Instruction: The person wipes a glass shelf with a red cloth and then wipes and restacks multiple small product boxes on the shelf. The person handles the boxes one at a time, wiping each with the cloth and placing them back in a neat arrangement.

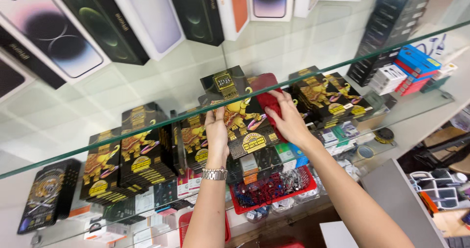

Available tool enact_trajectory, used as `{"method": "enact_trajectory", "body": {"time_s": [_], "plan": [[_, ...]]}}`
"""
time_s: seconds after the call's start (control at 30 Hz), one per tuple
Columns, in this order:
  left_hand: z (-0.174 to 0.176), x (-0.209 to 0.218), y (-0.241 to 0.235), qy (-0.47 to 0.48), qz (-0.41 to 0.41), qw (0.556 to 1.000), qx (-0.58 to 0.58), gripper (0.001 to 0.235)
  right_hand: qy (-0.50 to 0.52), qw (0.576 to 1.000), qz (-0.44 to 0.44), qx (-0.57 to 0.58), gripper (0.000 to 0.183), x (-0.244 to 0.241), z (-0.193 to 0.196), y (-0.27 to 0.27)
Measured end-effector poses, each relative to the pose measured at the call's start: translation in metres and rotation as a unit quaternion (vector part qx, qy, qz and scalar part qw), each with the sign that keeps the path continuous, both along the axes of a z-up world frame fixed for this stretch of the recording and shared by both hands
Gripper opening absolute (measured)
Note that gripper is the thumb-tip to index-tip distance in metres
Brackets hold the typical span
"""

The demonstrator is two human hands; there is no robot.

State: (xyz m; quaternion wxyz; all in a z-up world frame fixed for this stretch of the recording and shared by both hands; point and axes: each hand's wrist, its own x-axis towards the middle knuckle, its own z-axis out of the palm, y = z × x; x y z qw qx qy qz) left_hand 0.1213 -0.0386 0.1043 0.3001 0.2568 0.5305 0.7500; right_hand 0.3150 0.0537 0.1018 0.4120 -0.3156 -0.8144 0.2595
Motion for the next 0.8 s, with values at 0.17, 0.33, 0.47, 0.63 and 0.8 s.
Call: {"method": "enact_trajectory", "body": {"time_s": [0.17,0.33,0.47,0.63,0.8], "plan": [[-0.003,-0.068,-0.042,-0.038,0.055,0.998,-0.001,0.048,-0.268,0.943,0.017,0.195,0.059,-0.065,0.023,-0.019],[-0.006,-0.116,-0.083,-0.084,0.074,0.993,0.023,0.047,-0.2,0.98,-0.003,0.01,0.05,-0.118,0.032,-0.04],[-0.014,-0.157,-0.122,-0.093,0.083,0.99,0.061,0.045,-0.105,0.92,0.223,-0.305,0.062,-0.174,0.028,-0.079],[-0.017,-0.237,-0.196,0.002,0.117,0.993,0.009,0.046,-0.027,0.857,0.288,-0.427,0.06,-0.256,0.024,-0.139],[-0.018,-0.32,-0.291,-0.034,0.139,0.988,-0.059,0.052,0.018,0.822,0.295,-0.487,0.054,-0.356,-0.004,-0.209]]}}
